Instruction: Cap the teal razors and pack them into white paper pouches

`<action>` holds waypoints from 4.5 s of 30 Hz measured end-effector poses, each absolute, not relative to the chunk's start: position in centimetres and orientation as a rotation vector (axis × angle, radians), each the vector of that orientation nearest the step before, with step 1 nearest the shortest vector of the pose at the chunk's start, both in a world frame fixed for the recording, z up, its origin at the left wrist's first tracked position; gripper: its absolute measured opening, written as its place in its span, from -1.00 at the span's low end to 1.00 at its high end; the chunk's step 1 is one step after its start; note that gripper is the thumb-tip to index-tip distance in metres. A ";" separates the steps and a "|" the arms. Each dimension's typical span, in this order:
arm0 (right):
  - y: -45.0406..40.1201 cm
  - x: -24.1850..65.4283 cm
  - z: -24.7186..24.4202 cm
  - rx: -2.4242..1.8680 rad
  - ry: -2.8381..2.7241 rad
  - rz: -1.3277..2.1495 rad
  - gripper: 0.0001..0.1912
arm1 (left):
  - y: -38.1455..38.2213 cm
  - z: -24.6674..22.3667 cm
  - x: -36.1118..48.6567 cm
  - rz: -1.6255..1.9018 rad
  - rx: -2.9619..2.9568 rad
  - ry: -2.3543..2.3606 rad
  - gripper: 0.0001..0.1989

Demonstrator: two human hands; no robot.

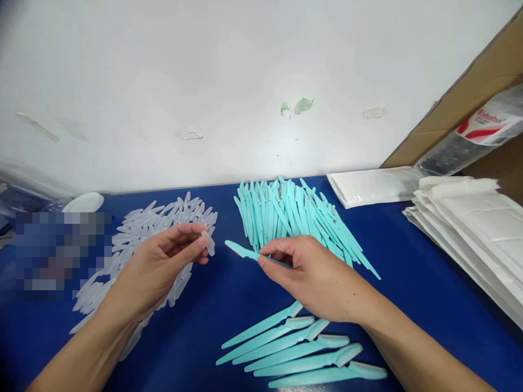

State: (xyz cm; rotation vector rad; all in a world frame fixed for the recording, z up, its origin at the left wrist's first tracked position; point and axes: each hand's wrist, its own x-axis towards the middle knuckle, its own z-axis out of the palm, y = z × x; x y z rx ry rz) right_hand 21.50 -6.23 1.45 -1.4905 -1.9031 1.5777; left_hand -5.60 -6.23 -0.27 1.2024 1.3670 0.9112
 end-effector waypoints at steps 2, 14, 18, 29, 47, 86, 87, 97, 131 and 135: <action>-6.4 21.4 1.5 -1.471 -1.900 1.615 -0.65 | -6.0 -0.5 -5.7 1.015 1.032 1.322 -0.67; -6.5 21.3 1.6 -1.441 -1.892 1.663 -0.63 | -6.8 -1.1 -4.2 1.011 0.941 1.246 -0.72; -6.5 21.6 1.7 -1.454 -1.872 1.660 -0.66 | -6.5 -1.1 -4.8 1.081 0.914 1.265 -0.72; -6.6 21.5 1.6 -1.472 -1.878 1.674 -0.65 | -6.9 -0.6 -4.1 1.032 0.895 1.239 -0.74; -6.6 21.4 1.5 -1.496 -1.953 1.562 -0.63 | -7.7 -1.0 -3.5 0.868 0.999 1.173 -0.76; -1.9 31.7 2.4 -2.318 -1.787 0.431 -0.61 | -11.0 -2.5 -0.4 0.558 2.356 0.936 -0.78; -1.8 31.7 2.3 -2.330 -1.791 0.429 -0.62 | -10.9 -2.3 -0.5 0.597 2.344 0.946 -0.79; -1.1 30.1 1.2 -2.195 -1.805 0.535 -0.67 | -8.6 -0.1 -3.9 0.864 2.202 1.208 -0.86; -7.6 20.1 2.3 -1.356 -2.305 1.146 -0.65 | -6.8 1.7 -7.8 0.681 1.710 1.452 -0.74; -7.1 20.4 2.6 -1.481 -2.189 1.184 -0.60 | -5.2 1.1 -9.4 0.578 1.962 1.825 -0.68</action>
